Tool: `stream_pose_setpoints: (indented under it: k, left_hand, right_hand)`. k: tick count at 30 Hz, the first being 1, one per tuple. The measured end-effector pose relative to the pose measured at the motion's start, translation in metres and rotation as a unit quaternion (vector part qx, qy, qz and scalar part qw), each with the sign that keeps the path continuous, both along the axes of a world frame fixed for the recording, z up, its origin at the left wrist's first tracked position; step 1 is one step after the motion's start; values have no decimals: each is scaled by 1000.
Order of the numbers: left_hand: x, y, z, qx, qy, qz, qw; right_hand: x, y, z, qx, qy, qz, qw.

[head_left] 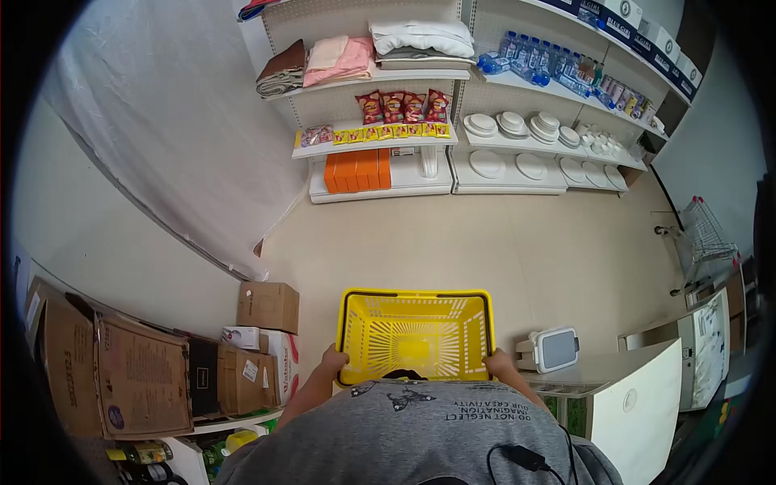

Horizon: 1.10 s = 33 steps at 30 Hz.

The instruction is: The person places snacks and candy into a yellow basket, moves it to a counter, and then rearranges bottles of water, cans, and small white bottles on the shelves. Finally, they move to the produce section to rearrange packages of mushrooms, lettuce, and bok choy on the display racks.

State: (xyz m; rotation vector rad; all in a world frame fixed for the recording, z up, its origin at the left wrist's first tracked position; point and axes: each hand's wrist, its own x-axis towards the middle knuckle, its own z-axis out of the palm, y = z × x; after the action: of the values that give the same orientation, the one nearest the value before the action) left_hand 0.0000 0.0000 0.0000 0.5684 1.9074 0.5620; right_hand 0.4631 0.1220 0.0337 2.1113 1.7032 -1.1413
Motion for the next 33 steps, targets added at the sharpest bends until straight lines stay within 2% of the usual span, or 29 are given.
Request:
stream_pose_setpoints:
  k: [2, 3, 4, 5, 6, 9, 12, 17, 19, 20, 23, 24, 27, 28, 30, 33]
  left_hand:
    - [13, -40, -18, 13, -75, 87, 993]
    - [-63, 29, -44, 60, -80, 106, 989]
    - [-73, 21, -49, 49, -79, 105, 990]
    - [-70, 17, -55, 41, -90, 151, 984]
    - [-80, 39, -56, 51, -90, 194, 975]
    - [-80, 86, -31, -3, -27, 185, 982]
    - [-90, 137, -24, 22, -28, 232, 972]
    - [-100, 235, -12, 51, 6, 234, 971]
    - [-91, 270, 0, -22, 81, 192, 978]
    - [-83, 286, 2, -59, 115, 171, 977]
    - [-66, 346, -3, -37, 104, 158, 981]
    - [-54, 370, 13, -31, 103, 178, 978]
    - [-33, 422, 49, 7, 97, 132, 986]
    - [-30, 432, 51, 4, 96, 133, 986]
    - [-30, 454, 51, -7, 67, 116, 991]
    - [-42, 471, 36, -11, 67, 133, 989]
  right_hand:
    - [3, -21, 38, 49, -2, -21, 999]
    - [-66, 59, 24, 86, 56, -20, 995]
    - [-80, 64, 30, 75, 56, -22, 995]
    - [-84, 71, 39, 81, 58, -10, 995]
    - [-97, 93, 42, 103, 71, 1, 992]
    - [-106, 135, 34, 89, 91, -4, 992]
    - [-118, 184, 16, 79, 113, -6, 990]
    - [-140, 334, 12, 79, 125, 49, 988]
    - [-139, 389, 20, 50, 69, 124, 989]
    - [-135, 412, 22, 47, 57, 127, 989]
    - [-110, 471, 6, 30, 35, 150, 988]
    - [-103, 485, 10, -12, 20, 155, 988]
    - [-84, 507, -1, -23, 6, 87, 996]
    - [-82, 512, -5, -27, 4, 88, 996]
    - [-81, 526, -11, -25, -11, 20, 999]
    - [-97, 552, -20, -34, -15, 31, 999]
